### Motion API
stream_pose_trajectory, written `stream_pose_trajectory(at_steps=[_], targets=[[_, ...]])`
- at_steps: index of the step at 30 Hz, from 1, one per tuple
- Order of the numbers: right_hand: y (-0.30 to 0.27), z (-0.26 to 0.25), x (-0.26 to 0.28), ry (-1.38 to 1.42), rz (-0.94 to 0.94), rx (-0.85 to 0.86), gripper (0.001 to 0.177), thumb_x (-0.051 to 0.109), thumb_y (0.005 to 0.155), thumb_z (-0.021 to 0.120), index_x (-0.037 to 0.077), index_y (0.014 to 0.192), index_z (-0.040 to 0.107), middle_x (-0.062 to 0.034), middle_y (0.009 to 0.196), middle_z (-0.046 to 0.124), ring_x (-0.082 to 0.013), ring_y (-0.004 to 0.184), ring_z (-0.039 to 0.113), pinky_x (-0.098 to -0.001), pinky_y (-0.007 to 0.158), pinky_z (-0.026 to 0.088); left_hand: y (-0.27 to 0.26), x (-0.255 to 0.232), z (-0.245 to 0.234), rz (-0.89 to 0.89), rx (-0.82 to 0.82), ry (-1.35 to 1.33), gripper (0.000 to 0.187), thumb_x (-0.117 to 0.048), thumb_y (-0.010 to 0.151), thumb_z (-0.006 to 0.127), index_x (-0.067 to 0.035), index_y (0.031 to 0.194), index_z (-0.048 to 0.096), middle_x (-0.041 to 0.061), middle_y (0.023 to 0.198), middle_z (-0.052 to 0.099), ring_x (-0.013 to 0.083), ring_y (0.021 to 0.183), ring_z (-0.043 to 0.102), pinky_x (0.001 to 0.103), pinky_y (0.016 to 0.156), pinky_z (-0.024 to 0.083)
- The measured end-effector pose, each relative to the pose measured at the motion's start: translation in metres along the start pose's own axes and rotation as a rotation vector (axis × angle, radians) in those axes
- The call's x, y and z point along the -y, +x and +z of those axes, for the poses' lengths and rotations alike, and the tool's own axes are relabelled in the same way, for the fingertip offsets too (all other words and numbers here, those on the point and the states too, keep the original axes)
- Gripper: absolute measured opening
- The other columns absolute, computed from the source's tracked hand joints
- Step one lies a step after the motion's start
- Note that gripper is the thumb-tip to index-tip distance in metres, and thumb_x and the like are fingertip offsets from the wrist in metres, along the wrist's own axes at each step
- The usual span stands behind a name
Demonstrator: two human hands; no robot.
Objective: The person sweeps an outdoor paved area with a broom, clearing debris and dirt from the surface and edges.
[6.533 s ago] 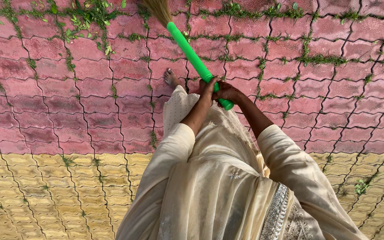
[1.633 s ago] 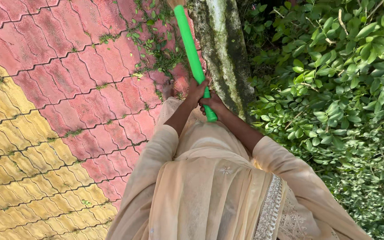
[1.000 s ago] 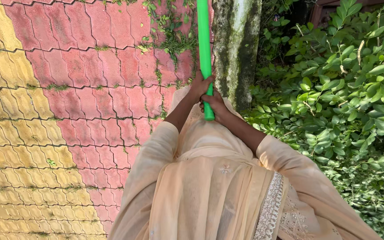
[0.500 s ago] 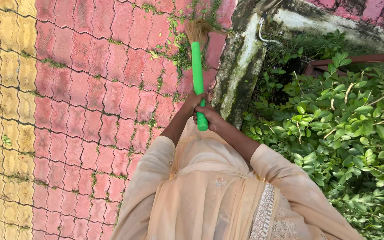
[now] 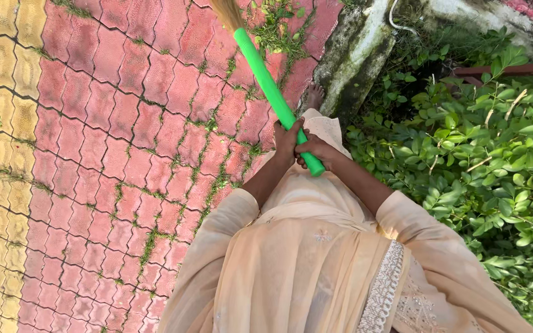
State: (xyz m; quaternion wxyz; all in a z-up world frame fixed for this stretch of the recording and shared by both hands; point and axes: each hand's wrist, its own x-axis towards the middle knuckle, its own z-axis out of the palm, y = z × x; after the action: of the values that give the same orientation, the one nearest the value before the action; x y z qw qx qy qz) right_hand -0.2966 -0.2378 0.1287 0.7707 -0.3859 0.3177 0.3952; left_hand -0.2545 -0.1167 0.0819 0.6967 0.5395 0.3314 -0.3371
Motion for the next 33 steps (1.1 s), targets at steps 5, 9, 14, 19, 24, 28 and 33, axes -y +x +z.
stream_pose_trajectory(at_steps=[5, 9, 14, 19, 24, 28, 33], targets=[[0.021, -0.072, 0.003, -0.054, 0.27, 0.128, 0.02, 0.016, 0.091, 0.067, -0.001, 0.099, 0.061, -0.0098, 0.083, 0.063, -0.0154, 0.064, 0.06, -0.0283, 0.048, 0.048, 0.048, 0.053, 0.019, -0.408, -0.013, 0.069, 0.03, -0.021, 0.079, 0.078, 0.001, 0.088, 0.061, 0.014, 0.068, 0.062, 0.0267, 0.048, 0.055, 0.039, 0.036, 0.04], [0.018, -0.096, 0.001, 0.221, 0.141, -0.031, 0.014, 0.018, 0.093, 0.065, 0.004, 0.096, 0.062, -0.0066, 0.081, 0.06, -0.0139, 0.065, 0.058, -0.0265, 0.051, 0.047, 0.083, 0.035, 0.073, -0.426, 0.098, 0.43, 0.032, -0.013, 0.075, 0.082, 0.008, 0.089, 0.062, 0.019, 0.074, 0.065, 0.0298, 0.051, 0.059, 0.041, 0.035, 0.041], [0.001, -0.064, 0.035, 0.276, -0.173, -0.154, 0.015, 0.009, 0.092, 0.066, 0.002, 0.103, 0.058, -0.0082, 0.083, 0.061, -0.017, 0.066, 0.061, -0.031, 0.054, 0.052, 0.099, -0.006, 0.091, -0.164, 0.262, 0.632, 0.07, -0.013, 0.068, 0.081, 0.002, 0.125, 0.043, 0.022, 0.088, 0.067, 0.0304, 0.062, 0.066, 0.047, 0.047, 0.053], [-0.011, -0.028, 0.044, 0.178, -0.186, -0.199, 0.032, 0.005, 0.087, 0.066, 0.01, 0.11, 0.045, -0.0086, 0.085, 0.063, -0.0211, 0.065, 0.065, -0.0378, 0.053, 0.057, 0.05, -0.049, 0.083, 0.236, 0.237, 0.764, 0.091, -0.023, 0.069, 0.087, -0.001, 0.135, 0.028, 0.018, 0.098, 0.065, 0.0287, 0.085, 0.068, 0.041, 0.075, 0.057], [-0.012, -0.031, 0.026, 0.077, -0.084, -0.13, 0.033, 0.005, 0.086, 0.067, 0.007, 0.111, 0.047, -0.0106, 0.085, 0.064, -0.0216, 0.065, 0.066, -0.0372, 0.053, 0.056, 0.015, -0.038, 0.061, 0.117, 0.093, 0.527, 0.066, -0.021, 0.075, 0.082, -0.001, 0.122, 0.04, 0.016, 0.092, 0.069, 0.0255, 0.078, 0.071, 0.039, 0.065, 0.058], [0.018, -0.022, -0.004, -0.055, 0.09, -0.031, 0.032, 0.006, 0.083, 0.067, 0.008, 0.108, 0.047, -0.0113, 0.08, 0.061, -0.0209, 0.061, 0.062, -0.0363, 0.049, 0.052, 0.02, 0.005, 0.009, -0.06, -0.111, 0.217, 0.059, -0.012, 0.078, 0.08, 0.002, 0.112, 0.033, 0.019, 0.083, 0.066, 0.0272, 0.062, 0.065, 0.043, 0.045, 0.051], [0.059, -0.042, -0.031, 0.056, 0.175, 0.09, 0.016, 0.012, 0.091, 0.065, 0.002, 0.101, 0.058, -0.0097, 0.082, 0.063, -0.0162, 0.063, 0.062, -0.0302, 0.05, 0.051, 0.064, 0.034, -0.023, -0.287, -0.097, 0.267, 0.031, -0.007, 0.076, 0.079, 0.009, 0.088, 0.056, 0.019, 0.071, 0.064, 0.0294, 0.048, 0.06, 0.043, 0.035, 0.041]])
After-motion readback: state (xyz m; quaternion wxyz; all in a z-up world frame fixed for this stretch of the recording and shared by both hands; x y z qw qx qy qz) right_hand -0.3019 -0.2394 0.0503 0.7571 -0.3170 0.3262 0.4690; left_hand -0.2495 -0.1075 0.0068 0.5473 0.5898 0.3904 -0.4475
